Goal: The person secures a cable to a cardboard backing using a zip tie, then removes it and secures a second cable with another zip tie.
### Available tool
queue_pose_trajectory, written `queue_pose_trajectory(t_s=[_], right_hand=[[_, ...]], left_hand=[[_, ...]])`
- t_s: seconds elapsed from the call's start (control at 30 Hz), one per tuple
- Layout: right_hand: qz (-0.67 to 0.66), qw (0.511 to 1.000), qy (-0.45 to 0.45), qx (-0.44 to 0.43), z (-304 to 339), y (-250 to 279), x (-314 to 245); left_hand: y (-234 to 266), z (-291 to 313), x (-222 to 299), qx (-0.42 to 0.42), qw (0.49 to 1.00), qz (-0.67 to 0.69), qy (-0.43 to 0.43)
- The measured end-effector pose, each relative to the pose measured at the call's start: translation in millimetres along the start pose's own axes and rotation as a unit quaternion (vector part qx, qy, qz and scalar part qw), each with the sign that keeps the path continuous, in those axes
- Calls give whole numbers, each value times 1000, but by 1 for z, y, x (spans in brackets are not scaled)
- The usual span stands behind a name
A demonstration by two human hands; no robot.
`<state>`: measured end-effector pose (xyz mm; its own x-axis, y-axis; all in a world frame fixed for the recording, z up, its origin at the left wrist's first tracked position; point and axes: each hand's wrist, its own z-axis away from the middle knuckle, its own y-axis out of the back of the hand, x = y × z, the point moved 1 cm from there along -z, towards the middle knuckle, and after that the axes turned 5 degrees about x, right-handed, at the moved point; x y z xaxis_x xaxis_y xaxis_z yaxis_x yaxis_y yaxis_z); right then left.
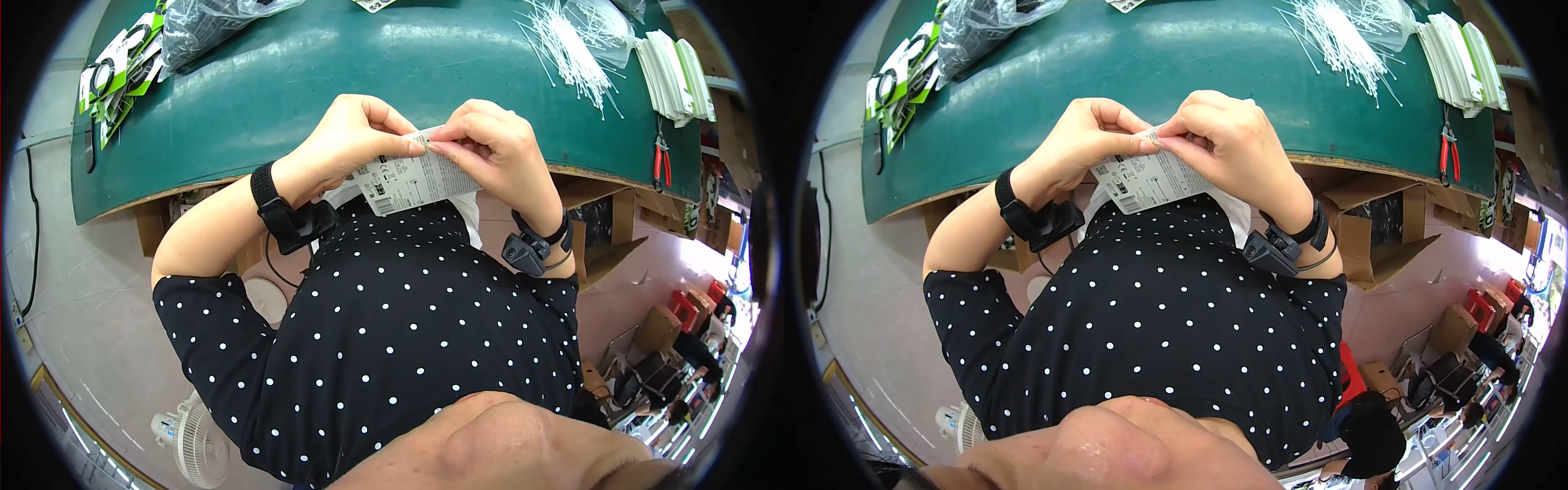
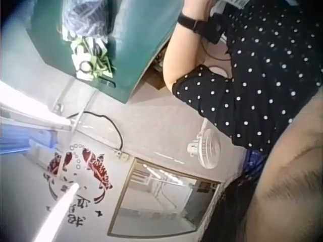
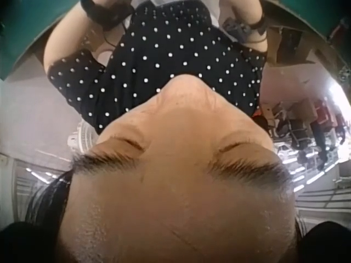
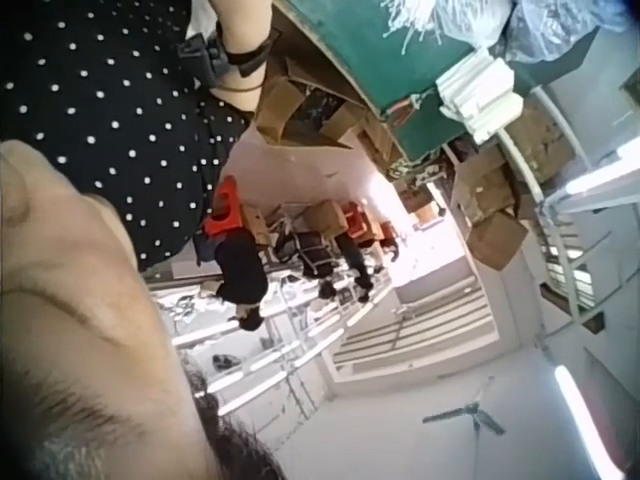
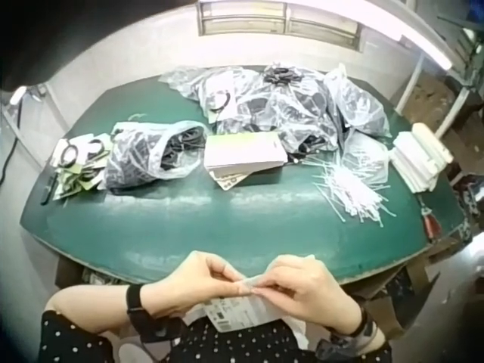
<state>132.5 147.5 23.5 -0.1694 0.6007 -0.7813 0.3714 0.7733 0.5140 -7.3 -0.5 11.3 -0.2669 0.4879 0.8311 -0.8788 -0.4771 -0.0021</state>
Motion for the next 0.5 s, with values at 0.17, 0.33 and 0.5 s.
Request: queue_pose_trajectory(t_s=[0.17,0.33,0.5], right_hand=[[13,1000,-10,25,2,-4,-4],[24,997,20,65,1,-2,-6],[76,995,34,63,3,-5,-3]], left_hand=[[-1,-1,1,-2,1000,2,-3],[-2,-3,1,0,1000,4,-15],[-3,-2,3,-3,1000,7,-13]])
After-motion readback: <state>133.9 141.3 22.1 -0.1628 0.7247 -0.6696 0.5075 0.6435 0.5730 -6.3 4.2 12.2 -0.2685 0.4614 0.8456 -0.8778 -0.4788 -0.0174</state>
